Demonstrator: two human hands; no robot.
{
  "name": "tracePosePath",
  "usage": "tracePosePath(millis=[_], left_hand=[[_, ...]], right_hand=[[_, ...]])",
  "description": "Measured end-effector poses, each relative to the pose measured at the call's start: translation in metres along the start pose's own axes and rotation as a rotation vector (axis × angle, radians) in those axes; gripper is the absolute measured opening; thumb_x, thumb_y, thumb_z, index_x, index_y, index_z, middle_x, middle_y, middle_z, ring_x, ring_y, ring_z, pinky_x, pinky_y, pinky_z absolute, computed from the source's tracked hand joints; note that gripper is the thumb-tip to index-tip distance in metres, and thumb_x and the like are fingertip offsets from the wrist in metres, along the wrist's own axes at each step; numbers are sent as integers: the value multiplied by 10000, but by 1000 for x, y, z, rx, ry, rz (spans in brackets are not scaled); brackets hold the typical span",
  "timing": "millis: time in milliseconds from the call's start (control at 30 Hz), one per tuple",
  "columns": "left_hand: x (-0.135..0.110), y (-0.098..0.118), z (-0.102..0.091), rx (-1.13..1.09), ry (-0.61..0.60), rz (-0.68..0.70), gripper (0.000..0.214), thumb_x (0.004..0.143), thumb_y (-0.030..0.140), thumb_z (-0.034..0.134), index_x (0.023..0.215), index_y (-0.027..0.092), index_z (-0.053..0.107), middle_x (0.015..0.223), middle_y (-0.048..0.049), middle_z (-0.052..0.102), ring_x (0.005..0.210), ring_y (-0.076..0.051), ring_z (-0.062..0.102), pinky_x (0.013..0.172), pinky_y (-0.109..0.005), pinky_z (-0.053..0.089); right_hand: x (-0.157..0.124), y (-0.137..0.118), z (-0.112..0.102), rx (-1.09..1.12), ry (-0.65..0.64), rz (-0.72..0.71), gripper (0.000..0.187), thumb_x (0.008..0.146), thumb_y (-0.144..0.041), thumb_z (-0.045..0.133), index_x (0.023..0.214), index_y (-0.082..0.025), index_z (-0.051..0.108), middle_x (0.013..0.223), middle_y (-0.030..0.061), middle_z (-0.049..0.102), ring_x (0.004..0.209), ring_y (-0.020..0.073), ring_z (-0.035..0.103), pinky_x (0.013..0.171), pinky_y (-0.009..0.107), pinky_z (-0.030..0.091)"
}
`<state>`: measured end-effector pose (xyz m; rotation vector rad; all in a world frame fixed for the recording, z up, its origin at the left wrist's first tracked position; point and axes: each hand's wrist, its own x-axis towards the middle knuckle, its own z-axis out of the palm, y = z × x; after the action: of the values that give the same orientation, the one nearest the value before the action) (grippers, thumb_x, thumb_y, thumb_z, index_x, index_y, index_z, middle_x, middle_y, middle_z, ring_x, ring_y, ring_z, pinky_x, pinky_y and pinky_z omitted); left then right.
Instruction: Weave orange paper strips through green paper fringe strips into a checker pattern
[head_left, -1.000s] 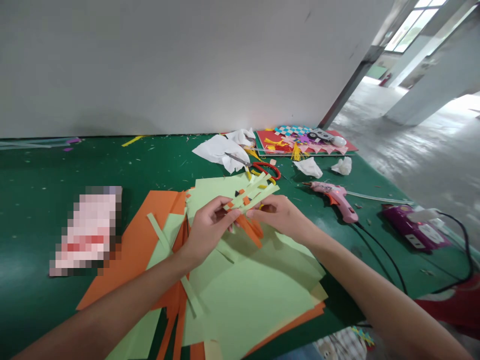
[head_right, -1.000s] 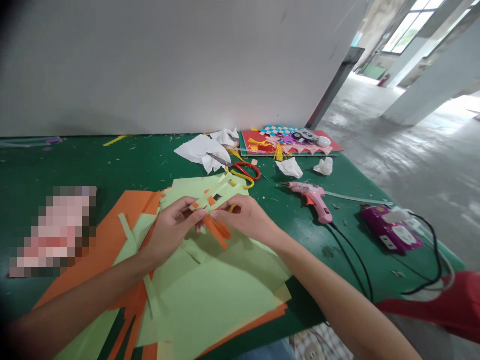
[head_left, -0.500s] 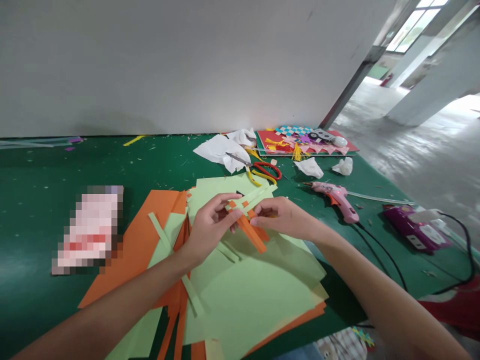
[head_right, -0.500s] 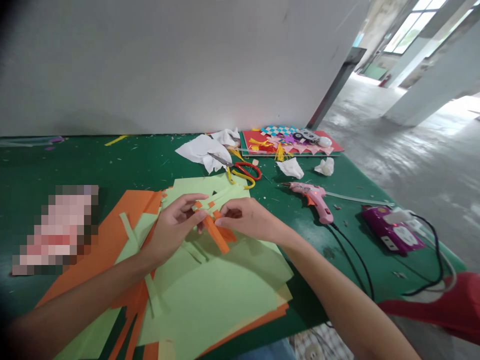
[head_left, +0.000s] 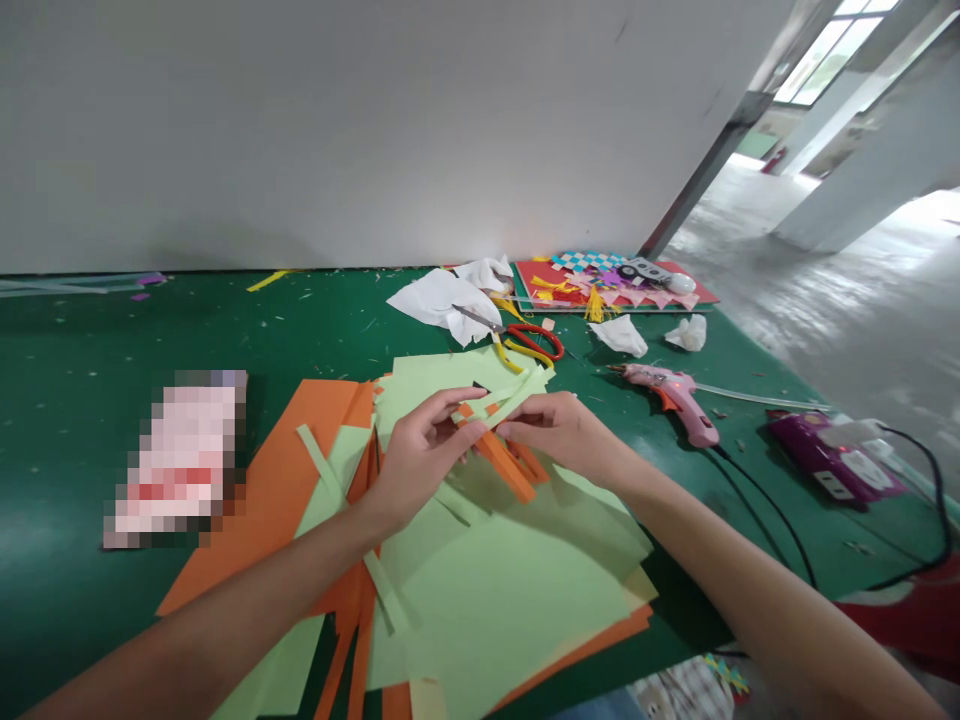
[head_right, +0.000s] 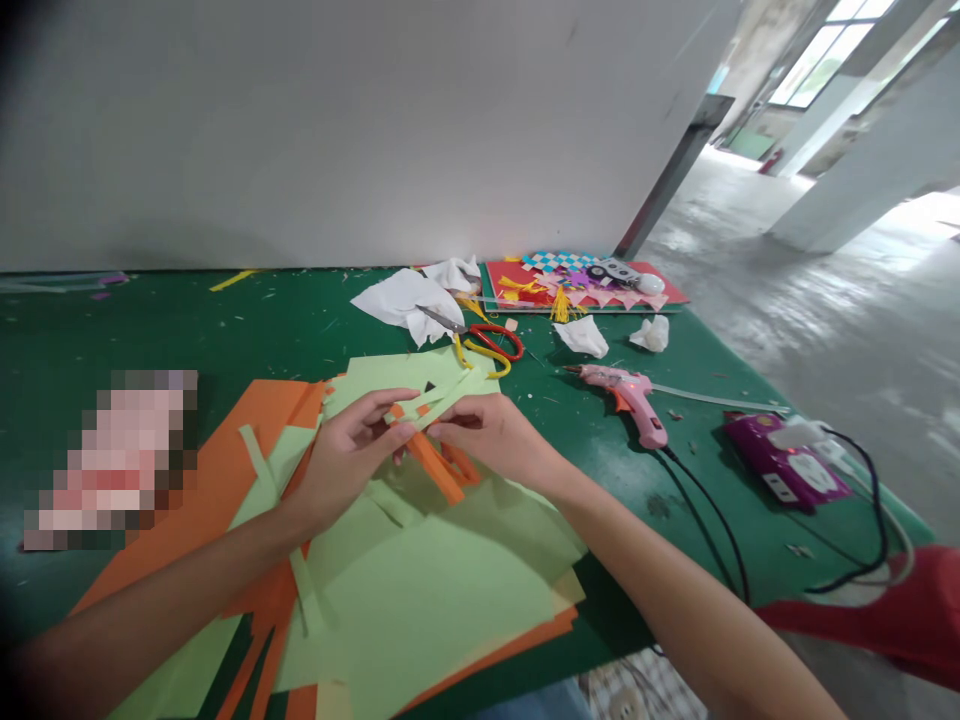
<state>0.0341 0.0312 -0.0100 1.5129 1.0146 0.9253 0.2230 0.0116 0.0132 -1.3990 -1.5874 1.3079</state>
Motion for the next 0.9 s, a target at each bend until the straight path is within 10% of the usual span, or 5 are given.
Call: tracePosePath(millis=[900], left_hand=[[-1,-3,3,62,69,38,268,809,386,668,1010,212,639,792,5,636,642,-121,627,580,-199,514]], right_hand=[[-2,-2,4,-112,31,-61,306,841,-407,581,743,-142,698,637,-10,553,578,91,419,507,216,316]])
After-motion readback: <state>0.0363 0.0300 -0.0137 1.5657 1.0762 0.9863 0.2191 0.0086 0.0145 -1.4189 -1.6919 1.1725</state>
